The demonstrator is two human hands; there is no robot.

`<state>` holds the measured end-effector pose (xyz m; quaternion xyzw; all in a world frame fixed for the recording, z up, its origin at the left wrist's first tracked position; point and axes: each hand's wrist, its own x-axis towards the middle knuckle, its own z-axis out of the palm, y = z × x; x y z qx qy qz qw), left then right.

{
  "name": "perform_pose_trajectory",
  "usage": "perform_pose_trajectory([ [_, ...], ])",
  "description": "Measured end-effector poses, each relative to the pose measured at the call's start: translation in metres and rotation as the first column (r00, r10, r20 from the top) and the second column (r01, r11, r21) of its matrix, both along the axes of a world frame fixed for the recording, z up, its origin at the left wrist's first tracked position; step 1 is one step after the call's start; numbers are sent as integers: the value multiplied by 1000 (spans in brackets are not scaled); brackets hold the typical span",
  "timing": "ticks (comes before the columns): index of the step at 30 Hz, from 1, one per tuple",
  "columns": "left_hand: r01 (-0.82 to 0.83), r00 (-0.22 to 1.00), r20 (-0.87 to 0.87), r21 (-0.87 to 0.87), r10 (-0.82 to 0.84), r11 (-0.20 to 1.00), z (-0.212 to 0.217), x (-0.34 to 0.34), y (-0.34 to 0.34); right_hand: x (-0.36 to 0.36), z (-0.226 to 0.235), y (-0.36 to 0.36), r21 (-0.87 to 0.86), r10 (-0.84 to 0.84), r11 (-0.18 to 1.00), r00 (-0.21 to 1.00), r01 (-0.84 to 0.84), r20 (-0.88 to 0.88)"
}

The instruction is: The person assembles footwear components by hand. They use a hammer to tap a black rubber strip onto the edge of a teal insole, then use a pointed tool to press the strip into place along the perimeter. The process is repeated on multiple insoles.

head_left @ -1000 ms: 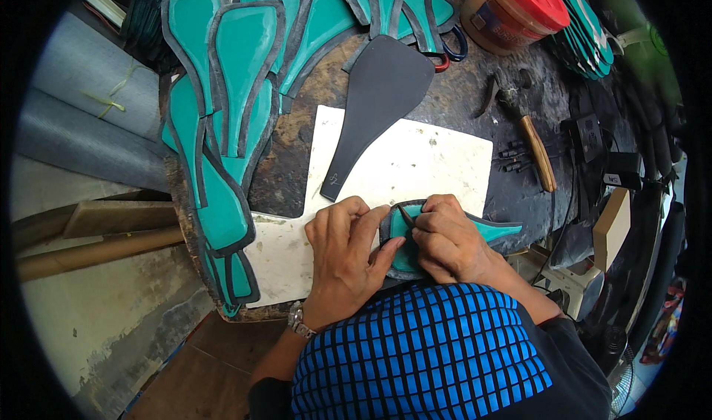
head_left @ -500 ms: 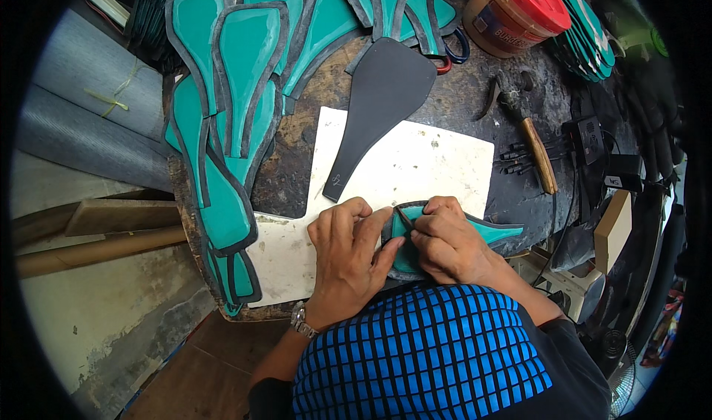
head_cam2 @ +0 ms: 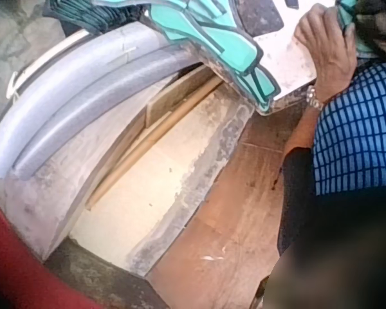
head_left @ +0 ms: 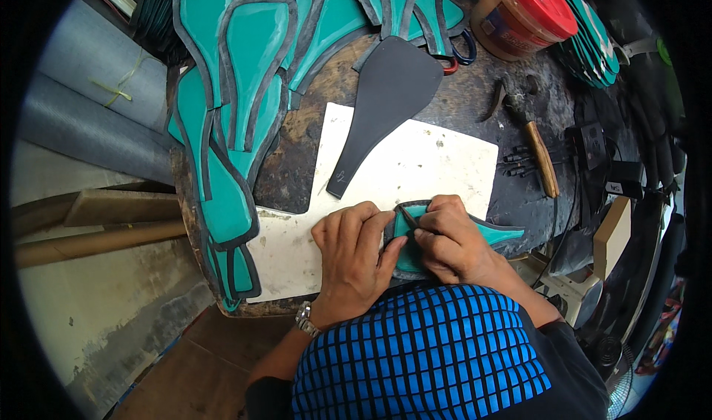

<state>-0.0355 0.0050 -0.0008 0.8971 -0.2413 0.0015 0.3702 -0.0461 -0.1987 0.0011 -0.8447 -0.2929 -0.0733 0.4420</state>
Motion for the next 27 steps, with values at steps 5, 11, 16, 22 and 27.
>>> perform_pose_trajectory([
  [5,8,1000,17,21,-8,1000,0,0,0,1,1,-1,-2,14,1000,1000,-14,14],
  [11,11,1000,18,23,-12,1000,0,0,0,1,1,0,-27,18,999,1000,-18,18],
  [16,-3,1000,27,10,3,1000,-1,0,0,1,1,1,-35,12,999,1000,-11,22],
  [22,-18,1000,2,31,18,999,1,-5,1,2,4,0,-29,18,999,1000,-18,-17],
  [27,-7,1000,19,5,7,1000,-1,-8,0,1,4,1,-26,12,1000,1000,-13,-25],
])
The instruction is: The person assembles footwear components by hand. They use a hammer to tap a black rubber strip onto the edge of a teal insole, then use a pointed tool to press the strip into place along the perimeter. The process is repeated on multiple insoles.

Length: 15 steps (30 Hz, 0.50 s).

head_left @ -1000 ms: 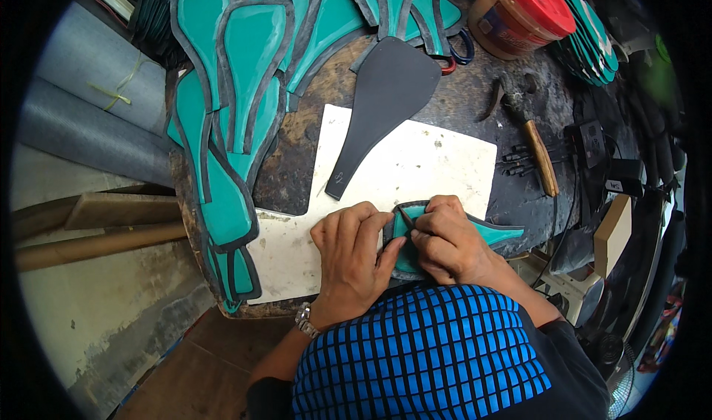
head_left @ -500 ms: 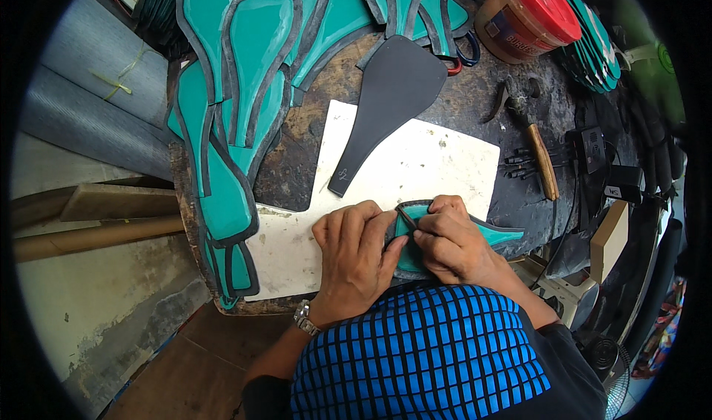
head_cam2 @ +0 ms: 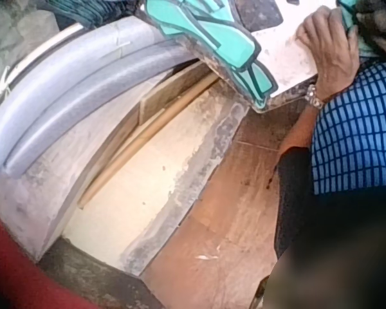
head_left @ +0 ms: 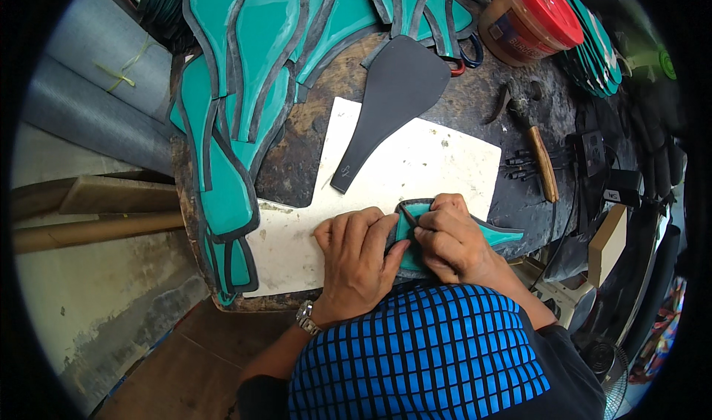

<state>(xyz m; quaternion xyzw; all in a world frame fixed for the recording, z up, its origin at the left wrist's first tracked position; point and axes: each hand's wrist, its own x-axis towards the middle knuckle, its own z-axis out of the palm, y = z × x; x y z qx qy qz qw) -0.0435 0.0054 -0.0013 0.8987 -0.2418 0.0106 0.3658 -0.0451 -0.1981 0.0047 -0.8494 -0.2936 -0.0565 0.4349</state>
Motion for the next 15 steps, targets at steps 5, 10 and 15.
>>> perform_pose_trajectory([
  [5,-6,1000,26,-3,6,1000,0,-1,0,0,-2,-1,39,2,999,1000,-2,15],
  [10,-7,1000,26,-6,7,1000,0,-1,-1,0,-1,-2,33,21,999,1000,-21,11],
  [15,-7,1000,25,5,7,1000,0,-2,-1,-1,-1,-1,-4,11,1000,1000,-11,29],
])
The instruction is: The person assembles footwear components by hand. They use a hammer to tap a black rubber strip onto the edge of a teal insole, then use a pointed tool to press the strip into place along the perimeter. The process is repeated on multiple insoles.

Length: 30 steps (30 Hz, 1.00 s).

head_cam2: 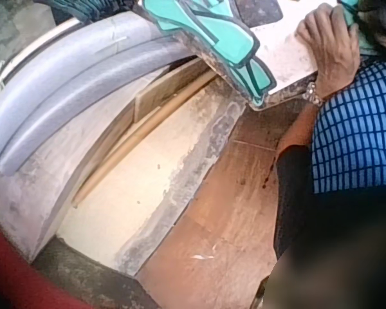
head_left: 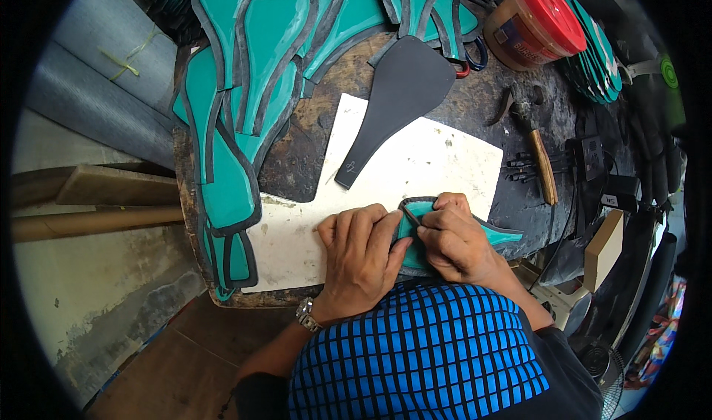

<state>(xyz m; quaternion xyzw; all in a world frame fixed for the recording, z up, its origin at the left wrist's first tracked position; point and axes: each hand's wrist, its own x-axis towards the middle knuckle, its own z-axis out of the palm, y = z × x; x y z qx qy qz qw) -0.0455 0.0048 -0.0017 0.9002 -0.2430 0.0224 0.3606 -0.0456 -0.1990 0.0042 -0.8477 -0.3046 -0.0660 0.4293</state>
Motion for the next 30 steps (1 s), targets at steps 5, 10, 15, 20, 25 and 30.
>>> perform_pose_trajectory([
  [5,-9,999,47,-6,9,1000,-1,-6,0,1,2,3,-5,-15,1000,1000,15,-10],
  [10,10,998,67,-3,-10,1000,-1,-5,-2,1,11,3,-38,-39,999,997,37,-70],
  [15,6,1000,22,-35,-5,999,1,1,-3,5,13,-2,-6,-46,999,995,46,-92],
  [20,40,998,51,-24,-38,999,2,2,-1,4,4,-2,7,-45,999,997,45,-55],
  [25,56,997,59,-3,-55,998,2,2,0,4,3,-5,25,-17,1000,999,18,-44],
  [30,72,996,48,1,-72,997,1,2,0,6,3,-5,6,13,1000,999,-13,-44],
])
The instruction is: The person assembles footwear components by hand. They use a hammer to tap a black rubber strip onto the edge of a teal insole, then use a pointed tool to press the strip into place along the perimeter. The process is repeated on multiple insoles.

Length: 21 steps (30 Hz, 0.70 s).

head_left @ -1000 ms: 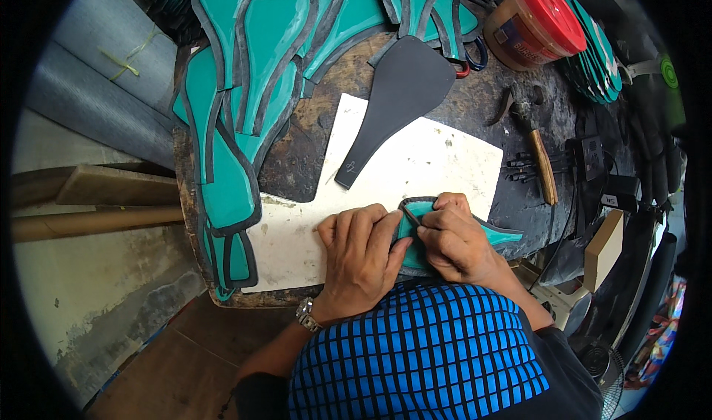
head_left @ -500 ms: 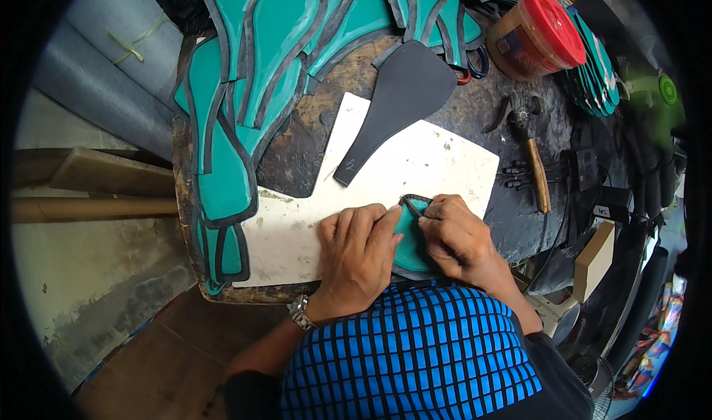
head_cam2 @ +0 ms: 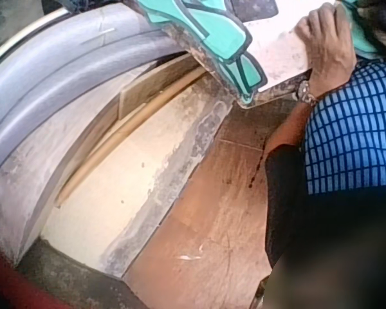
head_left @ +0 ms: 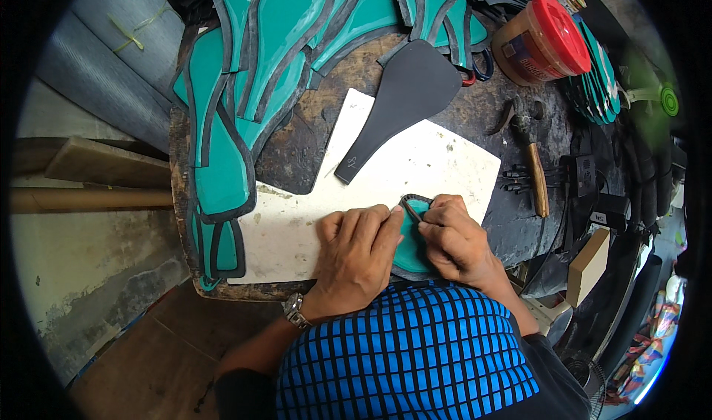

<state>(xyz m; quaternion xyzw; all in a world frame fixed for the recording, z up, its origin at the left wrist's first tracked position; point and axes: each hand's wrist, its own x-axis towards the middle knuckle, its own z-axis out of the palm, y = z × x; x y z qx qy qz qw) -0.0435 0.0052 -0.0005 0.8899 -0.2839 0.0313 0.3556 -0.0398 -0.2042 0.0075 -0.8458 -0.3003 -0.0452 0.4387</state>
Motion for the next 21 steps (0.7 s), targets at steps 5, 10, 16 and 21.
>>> perform_pose_trajectory([
  [5,10,1000,6,4,-10,1000,1,-4,3,0,-1,2,-23,6,1000,1000,-5,29],
  [10,11,999,31,-3,-11,1000,-1,-6,3,0,-2,0,48,-8,999,1000,8,-4],
  [16,5,999,53,1,-5,1000,-3,-9,4,0,-2,-1,-2,34,999,999,-34,5],
  [21,11,998,54,-9,-10,1000,-3,-14,9,0,-3,-1,0,37,999,999,-37,17],
])
